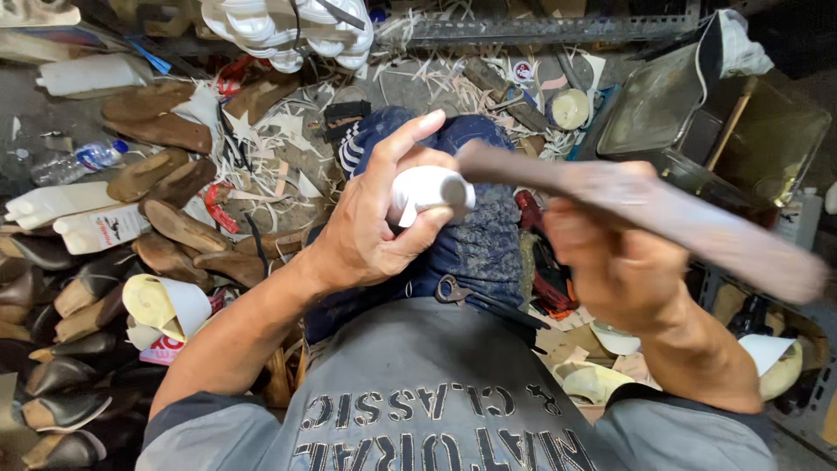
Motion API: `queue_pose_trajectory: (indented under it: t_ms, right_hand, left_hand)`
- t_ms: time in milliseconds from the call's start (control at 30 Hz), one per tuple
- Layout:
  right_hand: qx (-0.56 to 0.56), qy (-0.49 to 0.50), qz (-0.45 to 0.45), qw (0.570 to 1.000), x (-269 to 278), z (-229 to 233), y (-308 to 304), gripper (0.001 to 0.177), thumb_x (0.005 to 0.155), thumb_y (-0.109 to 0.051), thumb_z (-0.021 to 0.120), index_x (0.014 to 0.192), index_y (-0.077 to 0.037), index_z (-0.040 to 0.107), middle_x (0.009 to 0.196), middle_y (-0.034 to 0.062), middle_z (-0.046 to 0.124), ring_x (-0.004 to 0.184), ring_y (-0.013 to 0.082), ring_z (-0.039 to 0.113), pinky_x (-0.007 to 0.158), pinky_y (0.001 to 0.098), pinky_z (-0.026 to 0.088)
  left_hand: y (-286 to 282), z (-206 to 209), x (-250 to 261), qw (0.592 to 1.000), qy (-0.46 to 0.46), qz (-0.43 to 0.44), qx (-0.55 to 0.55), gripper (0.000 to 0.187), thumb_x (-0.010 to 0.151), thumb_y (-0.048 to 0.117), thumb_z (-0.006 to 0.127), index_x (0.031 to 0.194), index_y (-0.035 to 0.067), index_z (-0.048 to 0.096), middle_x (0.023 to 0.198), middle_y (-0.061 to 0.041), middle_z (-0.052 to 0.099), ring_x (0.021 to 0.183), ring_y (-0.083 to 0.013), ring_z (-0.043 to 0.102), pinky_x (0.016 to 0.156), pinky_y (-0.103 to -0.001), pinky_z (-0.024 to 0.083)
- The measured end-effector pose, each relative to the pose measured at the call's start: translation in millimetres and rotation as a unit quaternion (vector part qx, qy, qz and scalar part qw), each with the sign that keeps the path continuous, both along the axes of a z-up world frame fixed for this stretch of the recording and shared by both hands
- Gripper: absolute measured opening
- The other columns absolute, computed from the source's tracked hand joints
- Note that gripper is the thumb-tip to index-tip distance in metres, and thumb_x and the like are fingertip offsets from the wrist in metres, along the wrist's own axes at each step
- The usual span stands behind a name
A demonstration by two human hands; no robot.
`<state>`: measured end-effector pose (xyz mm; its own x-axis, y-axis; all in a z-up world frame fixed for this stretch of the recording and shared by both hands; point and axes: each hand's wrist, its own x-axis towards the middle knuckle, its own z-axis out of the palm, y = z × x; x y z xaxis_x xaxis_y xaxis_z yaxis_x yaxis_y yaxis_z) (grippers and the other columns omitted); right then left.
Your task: The person sits on the floor and uses a hammer to tap a white shoe held on their lap. They then use pliers to pull and adjust parts of the shoe's sole and upper, repeatedly striking the shoe with the hammer to secure the components.
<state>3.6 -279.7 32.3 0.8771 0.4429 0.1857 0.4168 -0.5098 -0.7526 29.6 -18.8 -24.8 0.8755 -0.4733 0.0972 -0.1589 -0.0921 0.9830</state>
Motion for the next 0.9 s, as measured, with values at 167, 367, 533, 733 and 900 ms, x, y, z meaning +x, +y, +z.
queue_pose_trajectory:
  t_ms: [167, 367, 533, 733, 900]
  right_hand:
    - [-0.018, 0.023, -0.008, 1.0, -2, -13, -4, 0.033, 0.104, -0.017, 0.05, 0.122, 0.009, 0.059, 0.116, 0.0244, 0.061, 0.099, 0.036, 0.067, 0.09, 0.0438, 0.055]
    - [0.215, 0.087, -0.206, 0.951, -10, 6, 11, 0.035, 0.108, -0.035, 0.047, 0.099, -0.003, 0.056, 0.065, 0.0068, 0.051, 0.048, 0.0137, 0.052, 0.04, 0.0257, 0.046]
    - [0.115, 0.056, -0.013, 0.992, 11, 4, 10, 0.028, 0.103, -0.014, 0.048, 0.114, 0.012, 0.049, 0.095, 0.0207, 0.055, 0.068, 0.0251, 0.056, 0.058, 0.0355, 0.048]
    - [0.03, 0.075, 0.021, 0.997, 13, 3, 3, 0.036, 0.104, -0.015, 0.053, 0.133, 0.006, 0.053, 0.127, 0.0179, 0.056, 0.105, 0.022, 0.06, 0.091, 0.0291, 0.052]
    - [-0.112, 0.007, 0.059, 0.992, 23, 20, 22, 0.032, 0.105, -0.026, 0.051, 0.129, -0.009, 0.064, 0.118, 0.0131, 0.067, 0.076, 0.0241, 0.069, 0.058, 0.0352, 0.052]
  left_hand:
    - [4, -2, 2, 0.996, 0.052, -0.031, -0.059, 0.071, 0.105, 0.025, 0.059, 0.158, 0.008, 0.016, 0.134, -0.015, 0.067, 0.093, -0.0155, 0.078, 0.075, -0.021, 0.057]
    - [7, -2, -3, 0.998, 0.04, -0.008, -0.048, 0.073, 0.104, 0.025, 0.062, 0.158, 0.006, 0.016, 0.133, -0.016, 0.068, 0.1, -0.0165, 0.071, 0.083, -0.022, 0.056]
    - [8, -7, -2, 0.995, 0.043, -0.03, -0.081, 0.073, 0.106, 0.022, 0.061, 0.159, 0.004, 0.014, 0.135, -0.017, 0.065, 0.101, -0.0228, 0.073, 0.091, -0.028, 0.059]
    - [12, -9, -6, 0.999, -0.018, -0.01, -0.04, 0.073, 0.106, 0.023, 0.06, 0.158, 0.001, 0.014, 0.133, -0.015, 0.067, 0.124, -0.025, 0.065, 0.116, -0.036, 0.048]
    - [14, -15, -5, 0.997, -0.036, -0.014, -0.065, 0.073, 0.109, 0.026, 0.057, 0.159, 0.0, 0.011, 0.13, -0.02, 0.064, 0.117, -0.0261, 0.065, 0.109, -0.035, 0.049]
